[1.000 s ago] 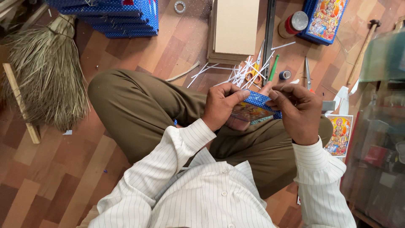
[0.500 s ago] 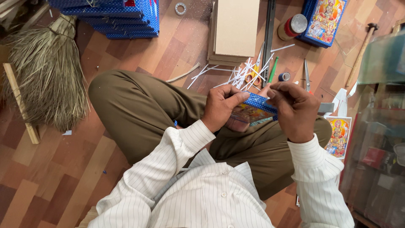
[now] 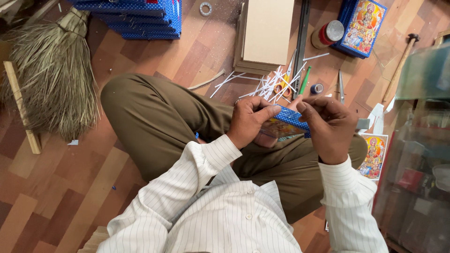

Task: The person sits cross-legged on the floor and cuts a printed religious poster with scissors, then folds and creases a strip of blue patterned paper and presses it around the edge of a small decorated board, assembling a decorative box front. Finished pieces and paper scraps lie around the work area.

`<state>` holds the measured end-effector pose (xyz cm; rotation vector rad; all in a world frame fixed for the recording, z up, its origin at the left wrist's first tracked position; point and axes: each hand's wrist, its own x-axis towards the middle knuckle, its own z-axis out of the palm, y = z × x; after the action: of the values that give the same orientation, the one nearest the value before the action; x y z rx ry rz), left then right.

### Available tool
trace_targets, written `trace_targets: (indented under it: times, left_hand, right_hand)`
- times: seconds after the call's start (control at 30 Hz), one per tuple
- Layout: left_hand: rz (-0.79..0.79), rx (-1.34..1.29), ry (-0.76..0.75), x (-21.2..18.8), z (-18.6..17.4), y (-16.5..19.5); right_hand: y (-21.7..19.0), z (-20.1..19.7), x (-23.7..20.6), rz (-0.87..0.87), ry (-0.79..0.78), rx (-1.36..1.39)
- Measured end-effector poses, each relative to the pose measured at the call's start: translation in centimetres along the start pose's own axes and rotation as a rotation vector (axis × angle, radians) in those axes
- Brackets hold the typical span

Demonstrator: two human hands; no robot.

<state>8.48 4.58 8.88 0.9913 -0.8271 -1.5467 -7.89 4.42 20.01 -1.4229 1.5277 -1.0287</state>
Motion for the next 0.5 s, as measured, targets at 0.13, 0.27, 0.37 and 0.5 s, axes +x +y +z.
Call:
trace_targets:
  times: [0.13,0.27,0.37,0.5]
  left_hand:
    - [-0.033,-0.024,-0.008,-0.06,-0.1,0.13]
    - [-0.042,-0.028,-0.008,0.01,-0.12,0.28]
    - [-0.049,-0.038,-0.007,-0.03,-0.08,0.17]
    - [0.032,0.033,-0.003,0.02,-0.13,0.03]
  right_hand:
    - [0.28,0.24,-0.21,0.013,0.019,0.051]
    - [0.27,0.35,-0.25,0.008,0.032,0.01]
    - [0.3,0.48,-0.28,0.013,0.028,0.004]
    - [0.47,0.72,-0.28,0.043,0.039,0.03]
